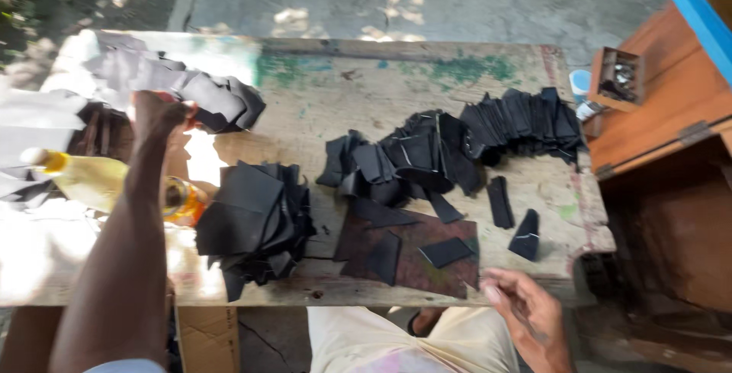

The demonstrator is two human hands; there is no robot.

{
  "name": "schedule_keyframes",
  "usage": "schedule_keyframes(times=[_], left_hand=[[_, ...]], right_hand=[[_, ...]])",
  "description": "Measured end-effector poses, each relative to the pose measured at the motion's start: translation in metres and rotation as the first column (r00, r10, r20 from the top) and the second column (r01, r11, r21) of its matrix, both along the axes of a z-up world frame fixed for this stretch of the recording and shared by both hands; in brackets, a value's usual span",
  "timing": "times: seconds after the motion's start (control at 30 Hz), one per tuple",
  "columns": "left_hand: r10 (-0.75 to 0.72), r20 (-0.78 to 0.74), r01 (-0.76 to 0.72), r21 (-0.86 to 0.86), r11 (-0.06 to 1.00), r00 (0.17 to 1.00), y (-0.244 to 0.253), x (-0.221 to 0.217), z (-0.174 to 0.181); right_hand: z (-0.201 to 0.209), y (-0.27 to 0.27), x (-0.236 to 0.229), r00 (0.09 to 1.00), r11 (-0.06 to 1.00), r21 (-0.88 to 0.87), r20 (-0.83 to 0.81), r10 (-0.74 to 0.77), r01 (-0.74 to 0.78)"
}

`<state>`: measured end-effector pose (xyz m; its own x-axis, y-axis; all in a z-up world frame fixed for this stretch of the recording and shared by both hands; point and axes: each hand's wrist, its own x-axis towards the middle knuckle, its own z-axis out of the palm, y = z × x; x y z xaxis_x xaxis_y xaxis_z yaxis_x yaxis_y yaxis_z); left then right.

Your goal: The person arranges numerous black leather pieces into a long overlapping row on a wooden workbench by hand, picking them up from piles and placing them one by one.

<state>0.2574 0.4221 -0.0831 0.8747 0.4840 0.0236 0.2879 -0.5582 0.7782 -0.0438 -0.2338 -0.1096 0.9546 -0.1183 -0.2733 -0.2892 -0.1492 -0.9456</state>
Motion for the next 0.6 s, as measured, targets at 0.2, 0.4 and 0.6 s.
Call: schedule_keyframes(times=[0.2,0.4,0.6], left_hand=[[-0.218,0.233,0.043,0.583,0.811,0.948,-0.063,-0.029,0.082],[-0.425,0.414,0.417,0.116,0.902,0.805,-0.222,-0.062,0.139],[-0.606,-0.039,0.608,0.042,0.793,0.794,-0.351,-0.089,0.096]], right_hand=[[0.057,0.039,0.064,0.934,0.85,-0.52,0.253,0.252,-0.089],[0.035,0.084,0.129,0.777,0.464,-0.872,0.399,0.487,0.157],[0.038,0.043,0.104,0.992,0.99,0.075,0.059,0.112,-0.116]])
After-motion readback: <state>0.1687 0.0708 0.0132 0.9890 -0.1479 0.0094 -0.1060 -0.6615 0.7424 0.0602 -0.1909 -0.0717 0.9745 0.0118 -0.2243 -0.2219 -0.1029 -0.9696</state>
